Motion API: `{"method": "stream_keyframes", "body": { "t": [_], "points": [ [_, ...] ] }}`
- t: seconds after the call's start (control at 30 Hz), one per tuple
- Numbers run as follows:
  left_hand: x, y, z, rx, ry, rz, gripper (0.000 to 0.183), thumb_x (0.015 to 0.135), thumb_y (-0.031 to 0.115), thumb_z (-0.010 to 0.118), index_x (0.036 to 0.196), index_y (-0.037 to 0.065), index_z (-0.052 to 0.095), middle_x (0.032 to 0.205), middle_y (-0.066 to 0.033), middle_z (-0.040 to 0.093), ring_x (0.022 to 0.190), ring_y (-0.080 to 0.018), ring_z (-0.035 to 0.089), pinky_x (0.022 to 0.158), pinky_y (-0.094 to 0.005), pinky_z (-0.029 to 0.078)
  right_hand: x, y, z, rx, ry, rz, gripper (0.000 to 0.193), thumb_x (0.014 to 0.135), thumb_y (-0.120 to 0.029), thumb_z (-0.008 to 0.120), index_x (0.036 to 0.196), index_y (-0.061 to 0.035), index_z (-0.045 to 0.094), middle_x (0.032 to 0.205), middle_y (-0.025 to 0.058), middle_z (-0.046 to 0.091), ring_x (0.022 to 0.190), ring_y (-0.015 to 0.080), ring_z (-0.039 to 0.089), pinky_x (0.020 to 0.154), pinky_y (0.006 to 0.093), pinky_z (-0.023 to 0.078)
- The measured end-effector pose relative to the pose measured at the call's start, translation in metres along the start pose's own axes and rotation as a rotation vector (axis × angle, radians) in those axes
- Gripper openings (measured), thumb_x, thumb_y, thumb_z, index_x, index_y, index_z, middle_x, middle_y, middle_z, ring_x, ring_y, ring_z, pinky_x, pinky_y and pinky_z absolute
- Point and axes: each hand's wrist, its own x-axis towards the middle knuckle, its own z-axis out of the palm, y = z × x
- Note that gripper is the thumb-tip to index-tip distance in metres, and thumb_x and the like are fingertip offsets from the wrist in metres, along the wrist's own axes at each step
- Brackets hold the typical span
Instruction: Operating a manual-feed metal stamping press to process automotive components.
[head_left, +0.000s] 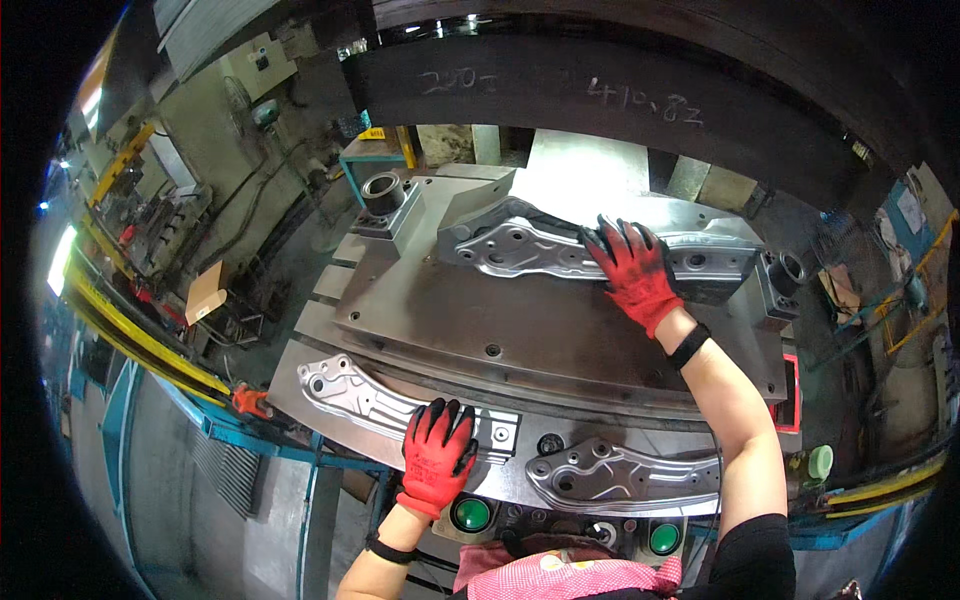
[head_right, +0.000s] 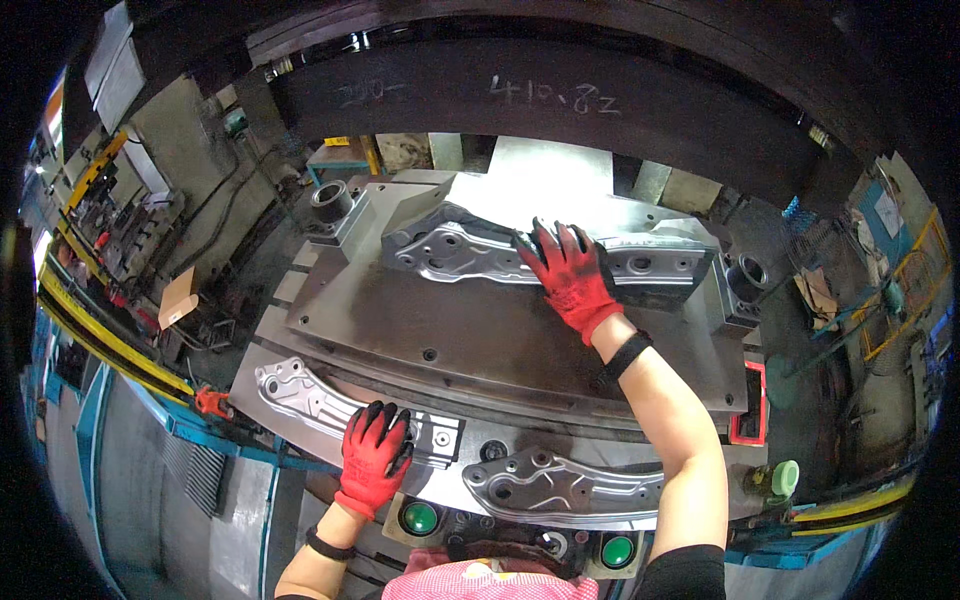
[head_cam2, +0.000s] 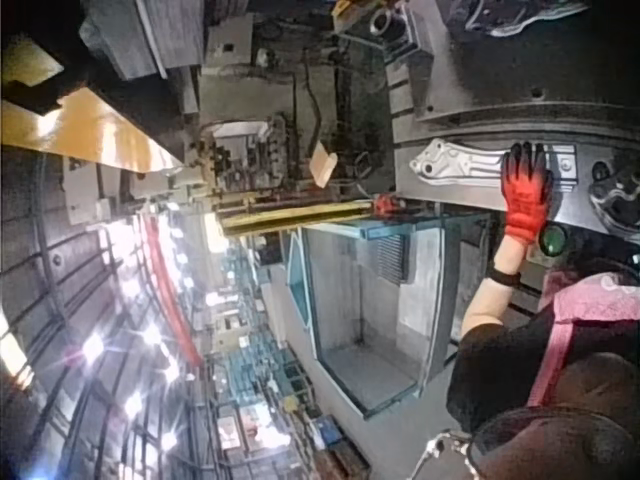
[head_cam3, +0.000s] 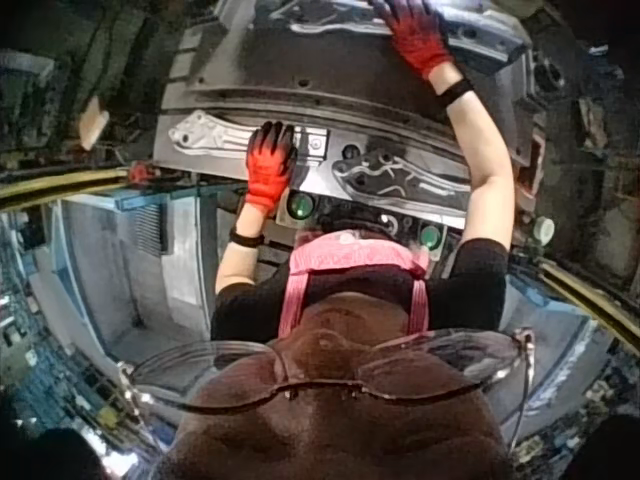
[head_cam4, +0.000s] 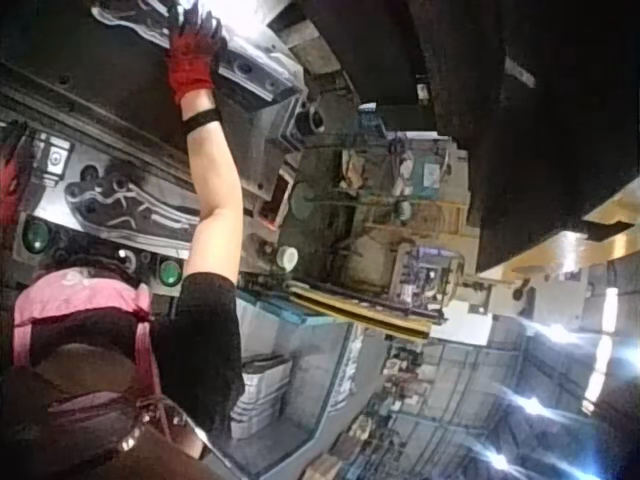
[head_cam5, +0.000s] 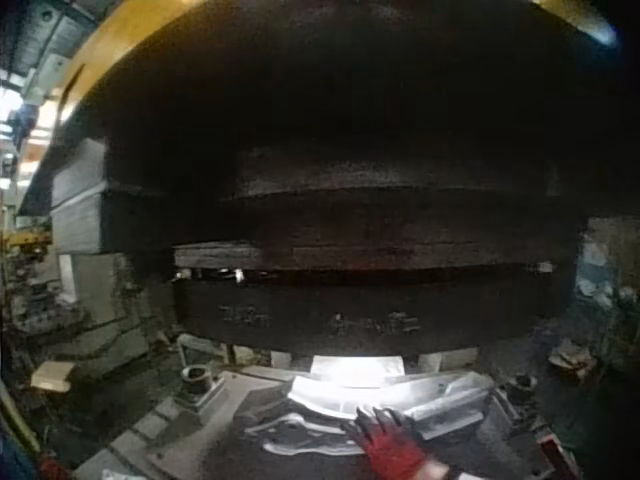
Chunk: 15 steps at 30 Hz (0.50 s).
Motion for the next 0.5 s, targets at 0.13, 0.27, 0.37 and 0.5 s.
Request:
{"method": "stream_keyframes", "body": {
  "t": [0.13,0.27,0.37,0.5],
  "points": [
    [-0.014,-0.001,0.004,-0.016,-0.014,-0.032,0.051,0.071,0.022,0.064,0.12,0.011,0.053,0.123,-0.0164,0.048,0.118,-0.0373,0.04,0.1,-0.0523,0.029,-0.004,0.003,0.0,-0.004,0.048,0.025,0.08,0.052,-0.028,0.076,0.126,-0.0213,0.046,0.131,0.0081,0.039,0.117,0.0291,0.038,0.097,0.0478,0.032],
    [-0.029,-0.008,0.009,-0.026,-0.028,-0.074,0.056,0.069,0.018,0.067,0.122,0.01,0.051,0.125,-0.0156,0.046,0.12,-0.0373,0.038,0.101,-0.0522,0.028,-0.001,0.004,-0.002,-0.012,-0.048,0.058,0.093,0.05,-0.038,0.079,0.132,-0.021,0.039,0.134,0.0079,0.035,0.119,0.0278,0.034,0.1,0.0486,0.027],
    [-0.033,-0.011,0.01,-0.039,-0.047,-0.085,0.059,0.067,0.019,0.068,0.123,0.011,0.05,0.127,-0.016,0.044,0.122,-0.0377,0.036,0.102,-0.0524,0.027,0.006,0.001,-0.008,-0.039,-0.145,0.13,0.107,0.051,-0.046,0.079,0.14,-0.0214,0.026,0.134,0.0076,0.035,0.12,0.0277,0.035,0.102,0.0487,0.024],
    [-0.024,-0.007,0.006,-0.038,-0.061,-0.081,0.057,0.069,0.024,0.066,0.122,0.012,0.051,0.125,-0.0165,0.045,0.12,-0.0378,0.037,0.101,-0.053,0.027,0.019,-0.007,-0.003,-0.11,-0.33,0.192,0.111,0.051,-0.043,0.08,0.142,-0.0203,0.021,0.131,0.0083,0.041,0.116,0.0301,0.043,0.102,0.0487,0.026]
  ]
}}
